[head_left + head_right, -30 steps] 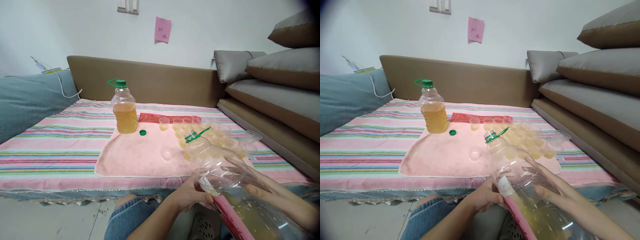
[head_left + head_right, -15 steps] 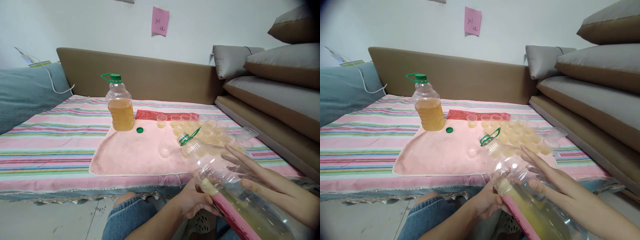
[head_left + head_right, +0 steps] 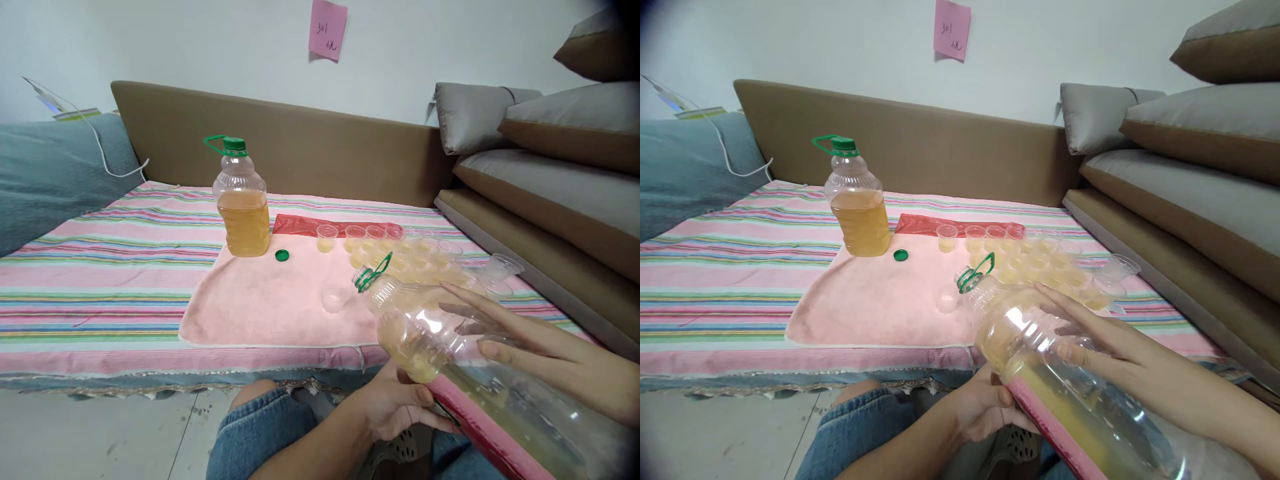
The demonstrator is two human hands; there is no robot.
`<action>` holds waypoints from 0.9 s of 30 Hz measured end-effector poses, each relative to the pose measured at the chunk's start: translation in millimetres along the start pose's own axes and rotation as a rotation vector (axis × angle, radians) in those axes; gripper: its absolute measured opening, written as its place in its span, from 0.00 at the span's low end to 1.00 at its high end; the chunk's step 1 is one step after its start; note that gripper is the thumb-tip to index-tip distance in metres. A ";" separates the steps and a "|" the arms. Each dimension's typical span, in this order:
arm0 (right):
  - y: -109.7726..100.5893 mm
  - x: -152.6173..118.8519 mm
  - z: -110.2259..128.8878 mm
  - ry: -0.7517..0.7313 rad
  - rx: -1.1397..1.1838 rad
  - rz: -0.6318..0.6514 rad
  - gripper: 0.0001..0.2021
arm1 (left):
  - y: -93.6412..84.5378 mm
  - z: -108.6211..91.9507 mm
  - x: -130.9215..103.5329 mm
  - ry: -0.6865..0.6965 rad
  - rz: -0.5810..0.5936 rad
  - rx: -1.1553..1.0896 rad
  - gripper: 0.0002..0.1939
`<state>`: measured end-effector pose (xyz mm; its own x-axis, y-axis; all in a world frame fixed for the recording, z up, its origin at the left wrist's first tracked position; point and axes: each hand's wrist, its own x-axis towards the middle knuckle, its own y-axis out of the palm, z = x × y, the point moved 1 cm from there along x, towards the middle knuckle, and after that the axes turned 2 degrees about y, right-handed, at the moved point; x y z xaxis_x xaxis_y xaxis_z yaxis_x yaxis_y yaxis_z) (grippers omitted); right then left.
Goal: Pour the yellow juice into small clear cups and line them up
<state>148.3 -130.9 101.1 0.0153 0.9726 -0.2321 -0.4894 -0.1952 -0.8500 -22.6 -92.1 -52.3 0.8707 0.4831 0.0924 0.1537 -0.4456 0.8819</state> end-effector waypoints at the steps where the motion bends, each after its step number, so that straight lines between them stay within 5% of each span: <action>1: -0.8 0.8 -0.7 0.002 -0.009 0.007 0.32 | 0.6 0.2 0.3 -0.003 -0.008 -0.004 0.39; 18: -10.6 20.3 -14.7 0.025 -0.097 0.059 0.33 | 0.7 3.4 5.2 0.001 -0.071 -0.022 0.40; 27: -14.4 24.3 -8.5 0.031 -0.081 0.041 0.33 | 2.7 1.7 7.3 0.041 -0.007 -0.040 0.37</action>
<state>163.1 -105.6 103.6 0.0245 0.9592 -0.2816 -0.4179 -0.2461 -0.8745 -15.1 -91.1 -50.0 0.8498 0.5169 0.1037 0.1405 -0.4117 0.9004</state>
